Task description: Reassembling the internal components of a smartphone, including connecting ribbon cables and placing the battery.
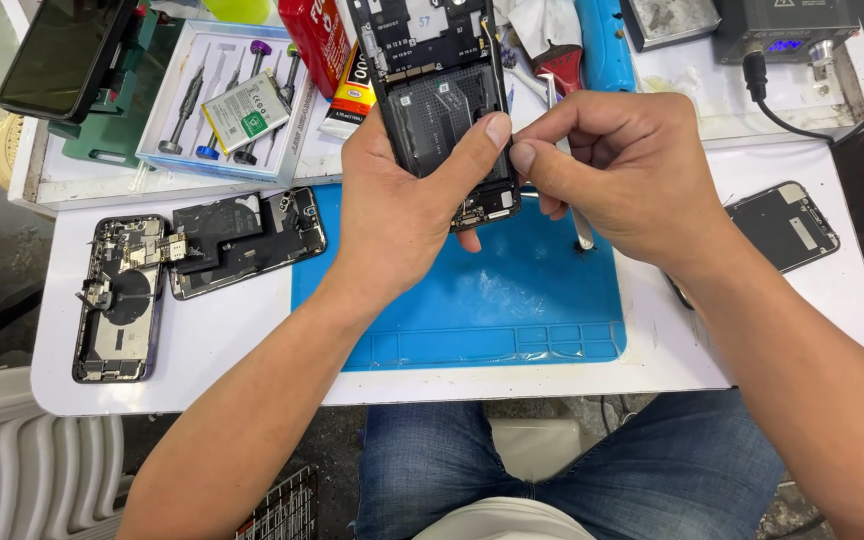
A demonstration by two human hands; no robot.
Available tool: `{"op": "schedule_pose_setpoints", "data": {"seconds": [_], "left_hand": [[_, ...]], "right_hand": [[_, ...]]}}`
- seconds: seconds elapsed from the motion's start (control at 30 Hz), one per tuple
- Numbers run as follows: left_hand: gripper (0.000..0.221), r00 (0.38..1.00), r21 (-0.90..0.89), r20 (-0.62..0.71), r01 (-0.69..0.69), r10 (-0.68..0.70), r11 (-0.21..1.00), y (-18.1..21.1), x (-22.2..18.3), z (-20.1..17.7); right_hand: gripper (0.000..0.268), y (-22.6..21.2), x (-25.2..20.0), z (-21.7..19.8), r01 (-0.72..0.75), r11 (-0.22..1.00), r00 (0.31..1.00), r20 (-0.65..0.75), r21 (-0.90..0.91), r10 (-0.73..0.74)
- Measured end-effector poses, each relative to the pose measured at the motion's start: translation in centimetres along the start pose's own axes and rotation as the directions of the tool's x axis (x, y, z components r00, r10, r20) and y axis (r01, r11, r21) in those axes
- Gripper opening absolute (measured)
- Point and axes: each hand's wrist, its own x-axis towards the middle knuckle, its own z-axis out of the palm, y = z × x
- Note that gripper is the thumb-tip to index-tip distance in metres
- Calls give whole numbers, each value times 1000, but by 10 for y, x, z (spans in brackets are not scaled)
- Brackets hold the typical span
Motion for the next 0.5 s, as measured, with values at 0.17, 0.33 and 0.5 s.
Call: {"op": "schedule_pose_setpoints", "data": {"seconds": [0.17, 0.33, 0.5], "left_hand": [[30, 999, -2, 26, -25, 25, 1000, -2, -1, -2], [29, 998, -12, 36, -46, 46, 999, -4, 0, -1], [31, 997, -27, 52, -52, 53, 998, -2, -1, -2]], "right_hand": [[12, 2, 1, -1, 12, 1000, 1000, 15, 1, -12], [9, -1, 1, -2, 5, 1000, 1000, 28, -27, -4], [13, -4, 0, -1, -24, 999, 1000, -10, -43, 24]]}}
